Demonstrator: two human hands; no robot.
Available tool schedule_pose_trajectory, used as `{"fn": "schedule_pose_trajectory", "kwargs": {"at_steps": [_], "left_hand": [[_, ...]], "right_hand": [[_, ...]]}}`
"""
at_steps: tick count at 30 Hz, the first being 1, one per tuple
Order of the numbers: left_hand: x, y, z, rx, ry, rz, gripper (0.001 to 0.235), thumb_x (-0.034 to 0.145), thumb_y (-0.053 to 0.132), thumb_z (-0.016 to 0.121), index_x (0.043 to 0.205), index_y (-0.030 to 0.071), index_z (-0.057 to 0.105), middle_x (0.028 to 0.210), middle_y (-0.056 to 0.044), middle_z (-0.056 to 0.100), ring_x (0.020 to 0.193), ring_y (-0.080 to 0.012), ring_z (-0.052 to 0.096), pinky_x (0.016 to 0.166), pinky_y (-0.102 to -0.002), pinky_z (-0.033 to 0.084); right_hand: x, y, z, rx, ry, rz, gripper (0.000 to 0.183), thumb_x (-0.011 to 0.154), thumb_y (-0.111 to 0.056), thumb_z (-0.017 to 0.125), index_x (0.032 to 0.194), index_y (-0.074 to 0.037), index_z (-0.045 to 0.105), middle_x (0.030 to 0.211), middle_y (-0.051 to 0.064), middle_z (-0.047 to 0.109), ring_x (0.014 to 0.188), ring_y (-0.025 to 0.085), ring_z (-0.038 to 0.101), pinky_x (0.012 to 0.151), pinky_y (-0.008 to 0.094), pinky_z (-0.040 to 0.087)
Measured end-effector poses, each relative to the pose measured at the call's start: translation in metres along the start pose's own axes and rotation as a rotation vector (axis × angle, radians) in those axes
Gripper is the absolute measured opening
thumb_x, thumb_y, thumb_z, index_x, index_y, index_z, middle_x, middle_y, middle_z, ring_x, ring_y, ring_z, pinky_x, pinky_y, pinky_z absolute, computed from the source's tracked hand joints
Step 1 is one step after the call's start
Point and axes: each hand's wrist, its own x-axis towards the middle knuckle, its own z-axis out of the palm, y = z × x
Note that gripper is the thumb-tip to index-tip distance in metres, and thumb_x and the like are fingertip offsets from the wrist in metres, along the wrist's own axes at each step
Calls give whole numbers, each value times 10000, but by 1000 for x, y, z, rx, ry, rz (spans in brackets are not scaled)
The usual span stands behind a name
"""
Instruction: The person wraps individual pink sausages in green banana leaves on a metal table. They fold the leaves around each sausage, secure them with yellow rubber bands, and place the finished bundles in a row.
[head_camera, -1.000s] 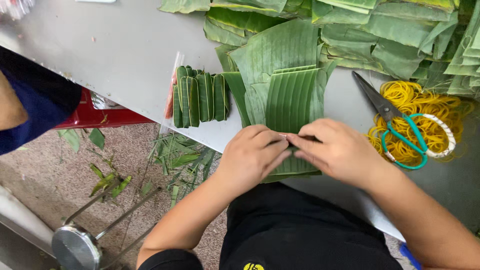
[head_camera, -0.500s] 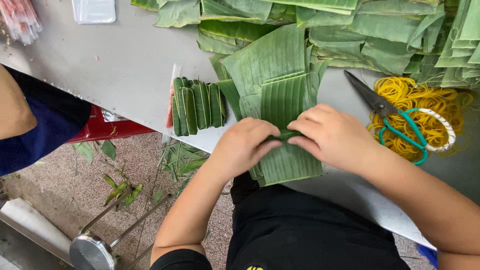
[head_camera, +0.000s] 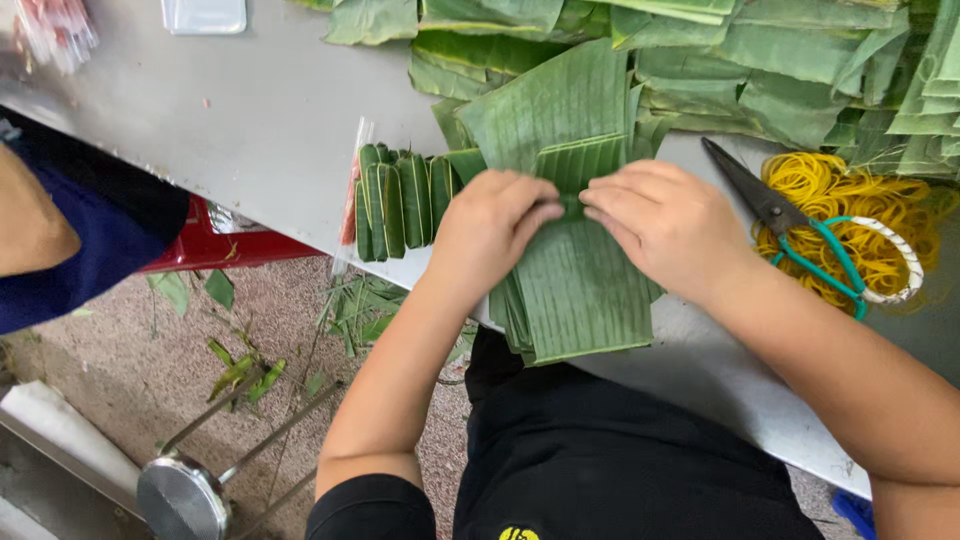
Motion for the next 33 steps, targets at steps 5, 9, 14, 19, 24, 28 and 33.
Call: {"fn": "schedule_pose_trajectory", "kwargs": {"at_steps": [5,9,14,19,24,28,33], "left_hand": [[-23,27,-1,104,-173,255,195,863,205,734,1029,120,678,993,-69,673,954,-293,667,822,-430,530],[-62,68,1,220,-301,267,170,838,173,648,996,111,658,1132,-83,673,1030,-262,655,845,-403,540],[-73,80,-12,267,-255,240,237,836,197,630,1034,71,660,1175,-113,644,1157,-288,649,974,-428,546],[-69,67,-10,211,-132,208,256,841,164,680,1079,69,694,1223,-126,670,1162,-327,647,971,-418,531],[-40,32,0,-189,-205,-135,176,889,193,778,1041,114,735,1000,-62,748,953,-287,676,848,-414,528],[-26,22,1,-211,-205,-235,225,889,213,782,1076,104,719,952,-86,730,926,-299,666,817,-405,530],[-29,33,-3,87,26,37,260,864,210,793,1071,103,679,1027,-95,671,996,-315,646,887,-427,504]], "right_hand": [[-1,0,7,-180,-10,-101,349,879,-75,734,1225,-37,714,1264,96,723,1152,274,693,941,374,574],[-1,2,5,-119,-27,-67,339,908,-89,734,1237,-14,703,1234,107,719,1126,298,681,926,369,572],[-20,-19,-10,26,-167,-34,340,833,-146,756,1153,-39,712,1151,96,732,1055,303,686,873,388,569],[-44,-29,-19,171,-219,-42,434,786,-199,745,1173,-8,692,1216,133,706,1089,328,677,903,386,556],[-29,-10,-12,343,-247,125,229,885,-171,737,1084,-58,739,1158,71,720,1064,295,680,931,404,541],[-29,-20,-10,144,-132,144,328,820,-262,787,1008,-7,702,1048,123,669,980,325,644,866,414,520],[-28,-39,-16,-68,-188,-71,360,753,-145,755,1082,-7,711,1035,105,663,1013,319,647,907,427,526]]}}
